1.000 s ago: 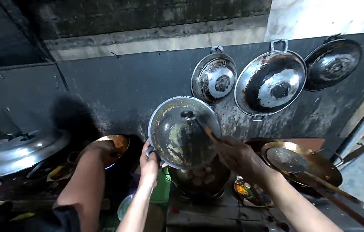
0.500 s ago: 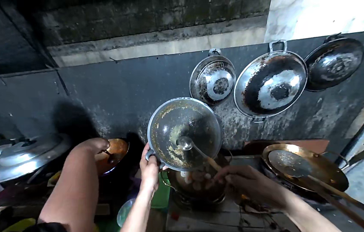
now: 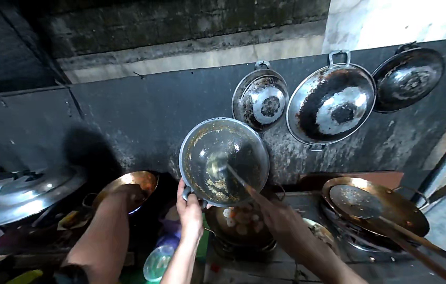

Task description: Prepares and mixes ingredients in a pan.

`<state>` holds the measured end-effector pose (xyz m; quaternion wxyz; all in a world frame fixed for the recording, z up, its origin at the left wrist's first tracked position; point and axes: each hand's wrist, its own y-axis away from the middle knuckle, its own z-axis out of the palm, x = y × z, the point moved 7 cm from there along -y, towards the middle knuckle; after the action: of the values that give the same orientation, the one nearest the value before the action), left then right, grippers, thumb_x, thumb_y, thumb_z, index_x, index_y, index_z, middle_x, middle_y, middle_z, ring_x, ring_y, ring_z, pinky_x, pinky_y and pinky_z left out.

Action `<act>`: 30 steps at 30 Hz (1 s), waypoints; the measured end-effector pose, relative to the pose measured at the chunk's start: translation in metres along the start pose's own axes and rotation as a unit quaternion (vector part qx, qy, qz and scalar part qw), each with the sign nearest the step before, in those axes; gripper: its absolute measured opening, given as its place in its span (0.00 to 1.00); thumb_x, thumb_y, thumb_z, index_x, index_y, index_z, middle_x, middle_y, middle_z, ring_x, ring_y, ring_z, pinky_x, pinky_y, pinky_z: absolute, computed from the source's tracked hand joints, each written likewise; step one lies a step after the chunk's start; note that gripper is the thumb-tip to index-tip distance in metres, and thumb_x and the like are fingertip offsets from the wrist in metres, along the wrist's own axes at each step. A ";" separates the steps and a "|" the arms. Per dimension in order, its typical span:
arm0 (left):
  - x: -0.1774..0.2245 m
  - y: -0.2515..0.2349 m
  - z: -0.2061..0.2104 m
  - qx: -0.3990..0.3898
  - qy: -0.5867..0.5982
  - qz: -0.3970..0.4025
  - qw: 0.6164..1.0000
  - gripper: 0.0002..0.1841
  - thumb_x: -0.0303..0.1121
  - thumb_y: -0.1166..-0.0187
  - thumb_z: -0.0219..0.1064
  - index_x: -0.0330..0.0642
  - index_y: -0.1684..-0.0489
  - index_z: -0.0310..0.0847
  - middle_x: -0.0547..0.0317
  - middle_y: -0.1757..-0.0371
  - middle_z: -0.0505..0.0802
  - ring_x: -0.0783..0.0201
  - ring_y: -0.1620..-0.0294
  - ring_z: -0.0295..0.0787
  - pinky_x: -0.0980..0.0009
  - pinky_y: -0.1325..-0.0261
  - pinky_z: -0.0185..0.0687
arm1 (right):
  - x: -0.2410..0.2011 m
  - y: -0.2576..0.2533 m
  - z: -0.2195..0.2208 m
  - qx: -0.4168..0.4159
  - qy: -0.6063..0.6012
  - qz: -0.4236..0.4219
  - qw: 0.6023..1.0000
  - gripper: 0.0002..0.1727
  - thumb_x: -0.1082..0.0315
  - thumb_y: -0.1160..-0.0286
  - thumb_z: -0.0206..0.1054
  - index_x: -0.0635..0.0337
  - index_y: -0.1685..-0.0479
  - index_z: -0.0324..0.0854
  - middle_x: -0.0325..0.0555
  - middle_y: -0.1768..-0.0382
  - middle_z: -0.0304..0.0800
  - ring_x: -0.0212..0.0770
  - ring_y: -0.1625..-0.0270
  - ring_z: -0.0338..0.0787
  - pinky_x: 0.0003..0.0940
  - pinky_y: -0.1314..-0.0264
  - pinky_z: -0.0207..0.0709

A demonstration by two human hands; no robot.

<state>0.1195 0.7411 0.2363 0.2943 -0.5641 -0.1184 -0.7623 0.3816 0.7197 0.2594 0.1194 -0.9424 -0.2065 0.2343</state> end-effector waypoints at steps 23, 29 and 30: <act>0.010 -0.006 0.001 -0.057 -0.011 0.020 0.998 0.29 0.24 0.14 0.46 0.49 0.10 0.61 0.45 0.49 0.89 0.58 0.68 0.89 0.63 0.72 0.87 | -0.003 0.007 -0.037 -0.004 -0.022 -0.053 0.998 0.30 0.63 0.11 0.54 0.26 0.11 0.67 0.51 0.55 0.94 0.52 0.60 0.93 0.54 0.53 0.87; 0.016 -0.001 0.006 -0.053 -0.011 0.023 0.998 0.28 0.23 0.13 0.47 0.49 0.12 0.63 0.45 0.49 0.90 0.57 0.68 0.90 0.63 0.73 0.87 | 0.013 -0.029 -0.067 0.091 0.008 -0.019 0.996 0.32 0.64 0.12 0.59 0.30 0.09 0.63 0.56 0.57 0.93 0.56 0.60 0.93 0.58 0.55 0.87; 0.018 -0.001 0.008 -0.056 -0.010 0.025 0.998 0.29 0.23 0.14 0.47 0.49 0.11 0.63 0.44 0.48 0.90 0.57 0.68 0.90 0.63 0.73 0.88 | 0.012 -0.027 -0.059 0.077 -0.002 -0.026 0.997 0.32 0.64 0.12 0.58 0.30 0.09 0.63 0.54 0.56 0.93 0.55 0.59 0.93 0.57 0.53 0.87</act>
<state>0.1221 0.7409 0.2556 0.2804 -0.5901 -0.0646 -0.7543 0.4114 0.7411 0.3145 0.1978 -0.9242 -0.2126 0.2479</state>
